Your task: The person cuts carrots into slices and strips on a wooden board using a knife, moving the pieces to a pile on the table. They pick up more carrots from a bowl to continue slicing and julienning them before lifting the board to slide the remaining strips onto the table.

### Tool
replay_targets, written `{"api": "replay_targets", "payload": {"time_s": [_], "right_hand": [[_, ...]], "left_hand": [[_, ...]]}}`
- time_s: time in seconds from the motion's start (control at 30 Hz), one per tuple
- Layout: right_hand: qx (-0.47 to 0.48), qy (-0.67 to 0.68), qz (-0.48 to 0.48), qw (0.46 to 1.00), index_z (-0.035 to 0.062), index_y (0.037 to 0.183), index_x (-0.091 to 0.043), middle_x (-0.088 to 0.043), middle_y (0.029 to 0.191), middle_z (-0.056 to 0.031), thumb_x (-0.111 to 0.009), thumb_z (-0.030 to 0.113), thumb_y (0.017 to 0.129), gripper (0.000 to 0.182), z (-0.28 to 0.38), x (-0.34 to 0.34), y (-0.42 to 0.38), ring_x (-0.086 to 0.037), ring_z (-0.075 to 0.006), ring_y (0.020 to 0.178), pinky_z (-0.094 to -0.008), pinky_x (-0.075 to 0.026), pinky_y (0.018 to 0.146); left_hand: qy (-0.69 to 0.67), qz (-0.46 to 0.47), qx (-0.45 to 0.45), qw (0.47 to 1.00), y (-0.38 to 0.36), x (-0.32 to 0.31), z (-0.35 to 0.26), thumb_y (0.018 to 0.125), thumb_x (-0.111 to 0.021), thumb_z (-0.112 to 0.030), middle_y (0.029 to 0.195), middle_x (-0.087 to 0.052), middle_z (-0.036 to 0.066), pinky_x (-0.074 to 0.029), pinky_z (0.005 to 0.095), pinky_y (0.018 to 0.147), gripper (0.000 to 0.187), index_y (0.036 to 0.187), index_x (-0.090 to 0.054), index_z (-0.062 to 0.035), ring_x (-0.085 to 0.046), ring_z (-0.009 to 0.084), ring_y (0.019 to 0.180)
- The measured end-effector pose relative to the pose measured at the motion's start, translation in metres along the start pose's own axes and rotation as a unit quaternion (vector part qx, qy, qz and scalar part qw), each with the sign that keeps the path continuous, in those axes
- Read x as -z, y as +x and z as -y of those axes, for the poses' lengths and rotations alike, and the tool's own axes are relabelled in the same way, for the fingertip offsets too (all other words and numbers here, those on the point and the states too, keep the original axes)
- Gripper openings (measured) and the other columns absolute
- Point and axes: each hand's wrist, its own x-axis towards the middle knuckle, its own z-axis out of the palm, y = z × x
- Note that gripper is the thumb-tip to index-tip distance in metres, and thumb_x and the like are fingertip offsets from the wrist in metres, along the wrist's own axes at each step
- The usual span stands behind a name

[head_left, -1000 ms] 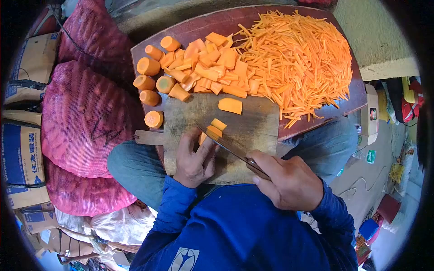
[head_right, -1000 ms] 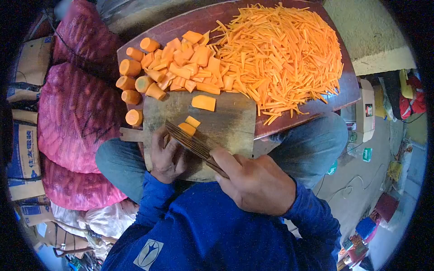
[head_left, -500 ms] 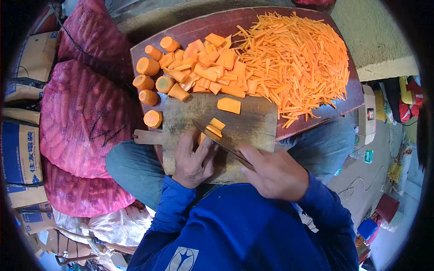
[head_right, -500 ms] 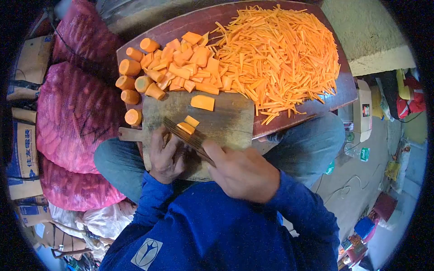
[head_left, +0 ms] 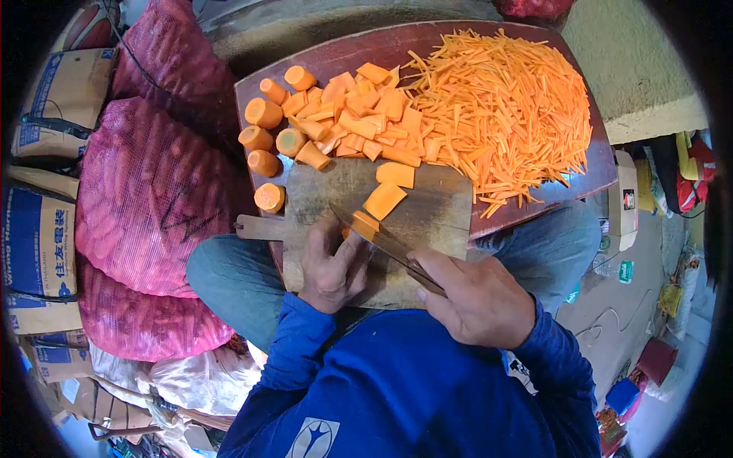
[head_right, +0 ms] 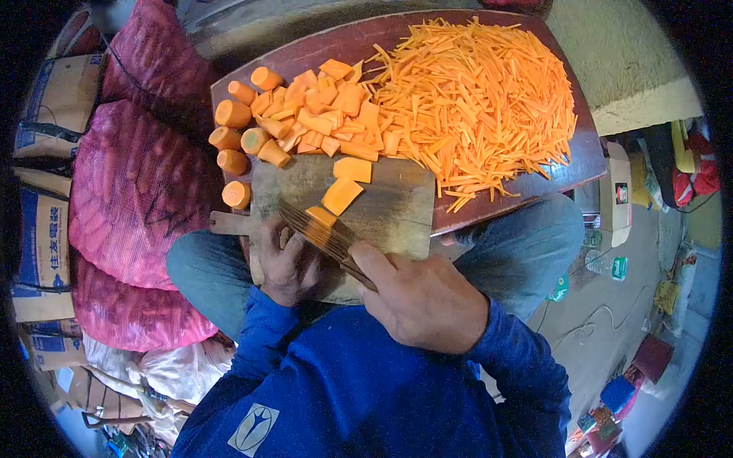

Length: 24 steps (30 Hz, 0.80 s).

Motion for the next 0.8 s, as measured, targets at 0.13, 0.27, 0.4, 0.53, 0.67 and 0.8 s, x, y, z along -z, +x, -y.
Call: {"api": "replay_targets", "payload": {"time_s": [0.13,0.27,0.4,0.53,0.67,0.8], "right_hand": [[-0.001,-0.014,0.019,1.000,0.0038,0.124,-0.048,-0.069,0.079,-0.0218,-0.064,0.020,0.100,0.033,0.005,0.003,-0.006,-0.070,-0.0442,0.068,-0.0526,-0.056,0.058],[-0.006,-0.015,0.031,0.999,0.0033,0.124,-0.047,-0.069,0.079,-0.0207,-0.064,0.019,0.099,0.034,0.007,0.003,-0.002,-0.070,-0.0427,0.067,-0.0514,-0.056,0.055],[-0.047,-0.008,0.072,0.996,0.0021,0.132,-0.050,-0.071,0.095,-0.0237,-0.068,0.013,0.094,0.044,0.010,0.005,0.003,-0.071,-0.0449,0.077,-0.0513,-0.057,0.065],[-0.006,0.001,0.028,1.000,0.0026,0.131,-0.050,-0.070,0.095,-0.0243,-0.068,0.014,0.095,0.042,-0.005,-0.012,0.016,-0.070,-0.0456,0.079,-0.0515,-0.057,0.066],[0.005,-0.061,0.015,0.998,0.0010,0.121,-0.047,-0.068,0.081,-0.0245,-0.064,0.019,0.098,0.034,-0.033,-0.032,0.036,-0.069,-0.0469,0.072,-0.0566,-0.055,0.063],[0.012,-0.019,-0.003,1.000,0.0005,0.125,-0.048,-0.068,0.082,-0.0261,-0.064,0.020,0.098,0.037,-0.036,-0.032,0.033,-0.069,-0.0483,0.076,-0.0562,-0.055,0.065]], "left_hand": [[-0.011,0.001,-0.031,0.999,-0.004,-0.002,0.009,0.067,-0.079,-0.001,0.108,-0.062,0.022,-0.056,0.0457,0.078,0.050,0.116,-0.075,-0.0026,-0.067,0.0402,0.092],[-0.066,0.034,0.036,0.997,-0.007,-0.001,0.010,0.064,-0.078,-0.002,0.110,-0.062,0.024,-0.055,0.0489,0.078,0.055,0.119,-0.073,0.0002,-0.066,0.0417,0.092],[-0.035,0.020,-0.041,0.998,-0.007,-0.001,0.014,0.065,-0.078,-0.002,0.112,-0.062,0.027,-0.055,0.0494,0.079,0.051,0.115,-0.071,0.0032,-0.066,0.0435,0.094],[-0.029,0.001,-0.022,0.999,-0.001,-0.002,0.005,0.070,-0.081,-0.002,0.112,-0.062,0.024,-0.055,0.0490,0.079,0.038,0.107,-0.071,0.0017,-0.065,0.0422,0.091],[-0.030,-0.008,-0.032,0.999,0.004,-0.007,0.006,0.073,-0.085,-0.004,0.109,-0.061,0.021,-0.054,0.0486,0.078,0.034,0.104,-0.072,-0.0008,-0.064,0.0394,0.089],[-0.023,-0.010,-0.013,1.000,-0.001,-0.003,0.006,0.072,-0.088,-0.005,0.106,-0.059,0.018,-0.052,0.0459,0.075,0.034,0.102,-0.074,-0.0033,-0.061,0.0367,0.089]]}}
